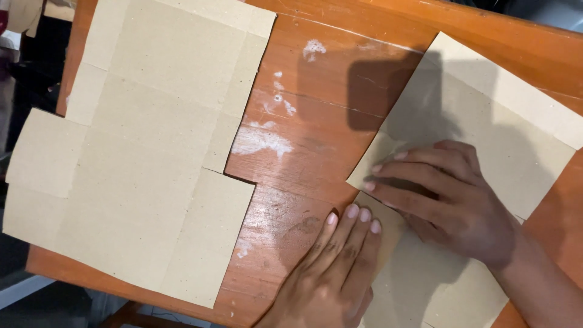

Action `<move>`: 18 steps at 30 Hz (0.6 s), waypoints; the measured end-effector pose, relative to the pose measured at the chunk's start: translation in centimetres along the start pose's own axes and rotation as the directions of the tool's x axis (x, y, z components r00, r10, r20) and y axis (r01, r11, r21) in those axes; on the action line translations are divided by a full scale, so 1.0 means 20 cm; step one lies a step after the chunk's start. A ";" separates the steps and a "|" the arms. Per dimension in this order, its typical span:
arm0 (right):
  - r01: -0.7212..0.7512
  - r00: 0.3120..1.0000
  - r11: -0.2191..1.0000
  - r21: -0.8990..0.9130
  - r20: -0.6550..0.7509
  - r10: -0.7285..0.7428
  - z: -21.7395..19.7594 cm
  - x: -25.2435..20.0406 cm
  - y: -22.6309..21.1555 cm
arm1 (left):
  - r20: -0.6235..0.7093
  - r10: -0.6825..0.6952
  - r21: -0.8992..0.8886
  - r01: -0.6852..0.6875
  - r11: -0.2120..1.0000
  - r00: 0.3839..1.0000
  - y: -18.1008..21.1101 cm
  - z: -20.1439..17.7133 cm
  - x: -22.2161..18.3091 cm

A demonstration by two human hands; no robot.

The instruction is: The person folds a flat cardboard box blank into a rectangular box by hand, creasing the edges and tucking the flaps to form the sides and bottom. They then place the finished box on a shelf with other completed boxes and begin folding another blank.

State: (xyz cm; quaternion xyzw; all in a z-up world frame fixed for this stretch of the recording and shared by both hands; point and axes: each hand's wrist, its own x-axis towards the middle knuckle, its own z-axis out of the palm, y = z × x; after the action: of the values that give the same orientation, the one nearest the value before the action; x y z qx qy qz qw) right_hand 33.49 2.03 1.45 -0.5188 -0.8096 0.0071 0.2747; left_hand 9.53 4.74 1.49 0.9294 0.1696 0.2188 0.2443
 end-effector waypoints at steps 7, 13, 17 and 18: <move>-0.165 0.975 0.965 0.201 0.182 0.129 0.01 0.00 0.03 | -0.074 -0.213 -0.445 0.158 0.882 0.974 -0.03 -0.10 0.00; -0.425 0.887 0.854 0.300 0.328 0.325 -0.02 0.08 -0.01 | -0.054 -0.635 -0.768 0.374 0.519 0.770 -0.02 -0.15 0.08; -0.517 0.839 0.798 0.309 0.368 0.402 -0.03 0.10 -0.04 | -0.070 -0.634 -0.795 0.341 0.502 0.770 -0.04 -0.13 0.09; -0.550 0.820 0.773 0.316 0.381 0.427 -0.03 0.11 -0.05 | -0.085 -0.647 -0.820 0.316 0.477 0.758 -0.03 -0.13 0.10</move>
State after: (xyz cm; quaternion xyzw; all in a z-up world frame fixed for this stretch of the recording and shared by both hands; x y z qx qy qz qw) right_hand 32.31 3.23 3.13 -0.6363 -0.6553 0.3249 0.2455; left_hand 9.87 7.17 3.93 0.5828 0.3648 0.3665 0.6268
